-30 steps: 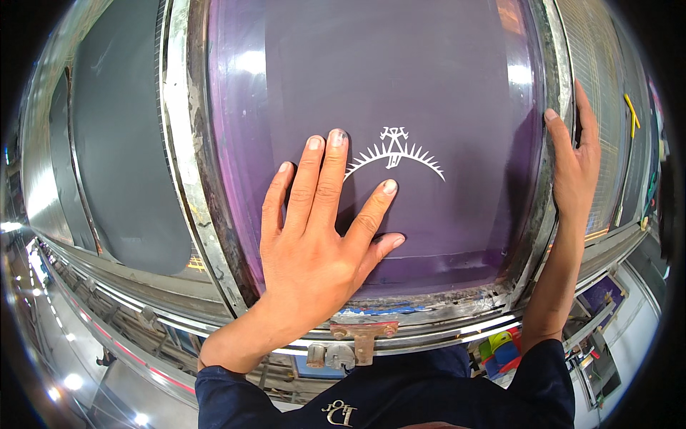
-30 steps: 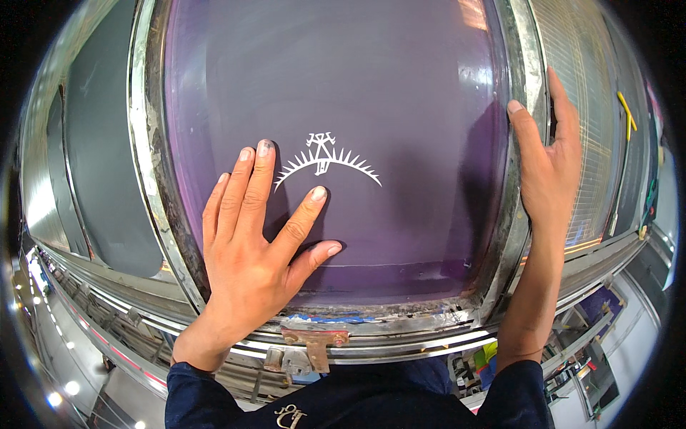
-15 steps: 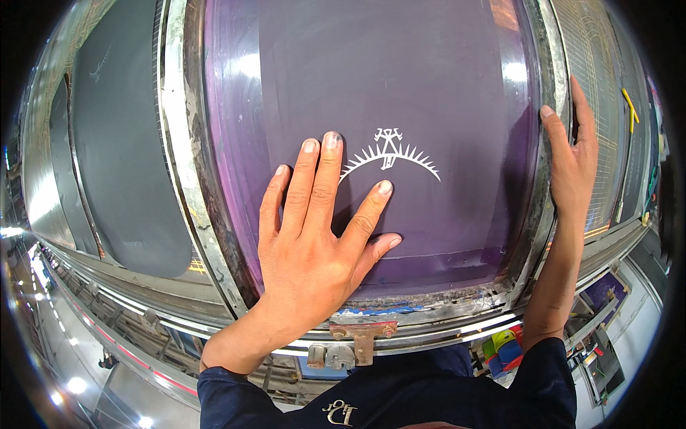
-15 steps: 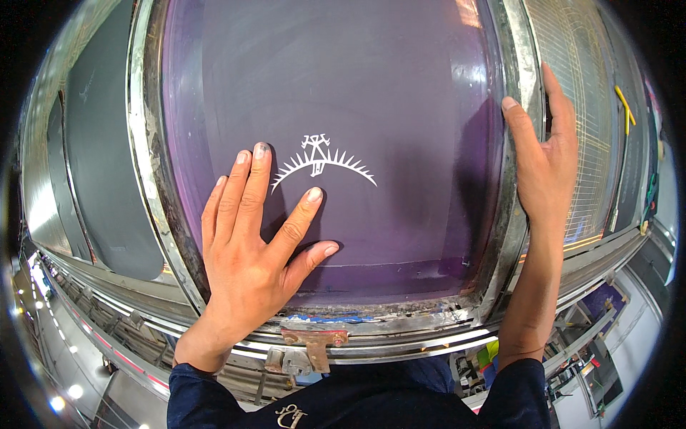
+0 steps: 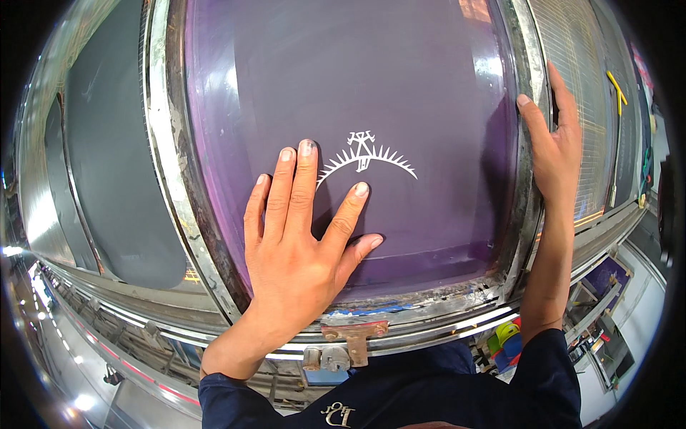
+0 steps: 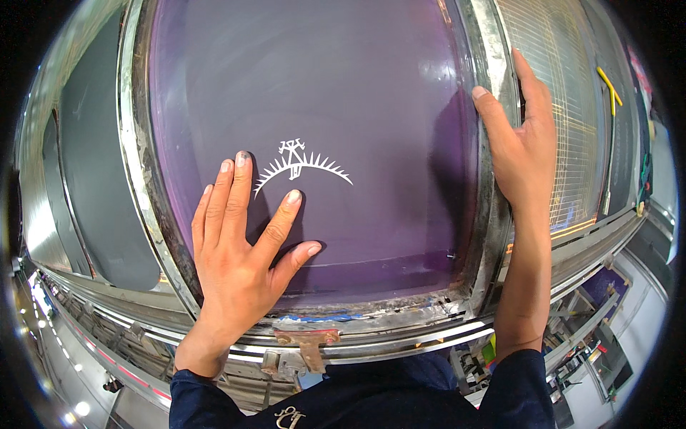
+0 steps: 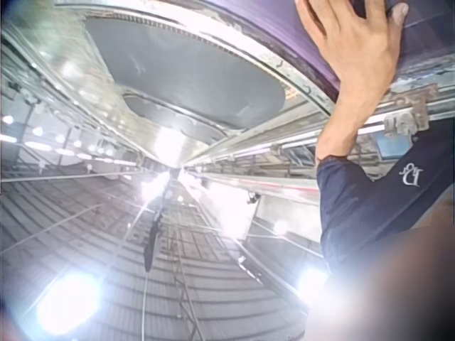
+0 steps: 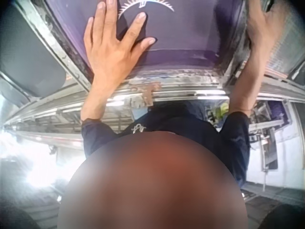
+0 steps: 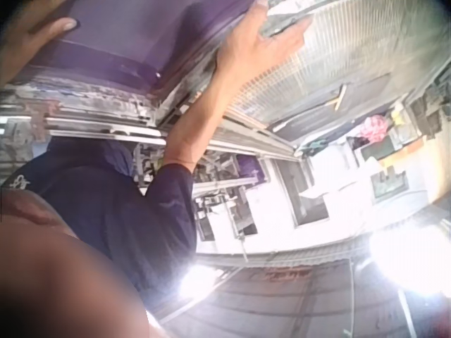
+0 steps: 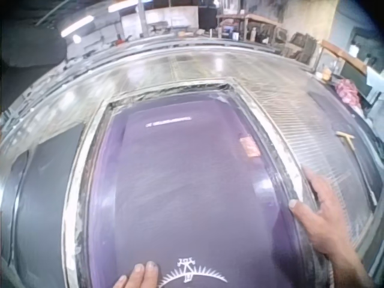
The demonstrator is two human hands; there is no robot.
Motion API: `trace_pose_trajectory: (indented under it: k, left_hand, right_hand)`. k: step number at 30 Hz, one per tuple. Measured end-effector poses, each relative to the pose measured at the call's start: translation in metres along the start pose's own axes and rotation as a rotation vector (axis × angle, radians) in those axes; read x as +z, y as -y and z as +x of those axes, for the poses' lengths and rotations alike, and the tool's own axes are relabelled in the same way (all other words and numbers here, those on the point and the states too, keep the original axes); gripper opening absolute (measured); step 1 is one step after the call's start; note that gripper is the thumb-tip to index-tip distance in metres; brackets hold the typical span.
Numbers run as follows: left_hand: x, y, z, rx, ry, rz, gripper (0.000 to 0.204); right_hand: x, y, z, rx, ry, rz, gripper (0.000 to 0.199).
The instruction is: The person uses a yellow squeegee to press a purple solar panel into a metal frame on a conveyor. They then place a white panel into an adjacent frame and smooth it down by hand. The person repeats the placement and smoothing of the white panel multiple times.
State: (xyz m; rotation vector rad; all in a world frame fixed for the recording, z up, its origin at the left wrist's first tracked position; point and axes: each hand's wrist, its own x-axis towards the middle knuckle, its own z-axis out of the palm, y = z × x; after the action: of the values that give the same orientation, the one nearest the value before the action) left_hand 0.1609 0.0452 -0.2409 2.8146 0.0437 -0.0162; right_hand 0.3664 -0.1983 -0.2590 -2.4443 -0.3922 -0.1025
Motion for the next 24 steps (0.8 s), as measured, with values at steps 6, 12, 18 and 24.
trace_pose_trajectory:
  k: [6,12,18,24]
  left_hand:
    - [-0.002,-0.001,0.000,0.008,0.003,0.010,0.056]
    - [0.001,0.001,0.000,0.017,-0.019,-0.007,0.056]
    - [0.002,-0.002,0.004,0.085,-0.035,-0.155,0.058]
    - [-0.008,-0.010,0.010,0.045,0.197,-0.151,0.069]
  right_hand:
    - [0.000,-0.001,0.000,-0.016,0.012,-0.014,0.061]
    - [-0.002,0.002,-0.003,-0.002,0.034,0.012,0.061]
    - [-0.003,0.004,-0.003,-0.032,0.060,0.025,0.060]
    - [-0.005,0.002,-0.001,0.013,0.057,-0.048,0.061]
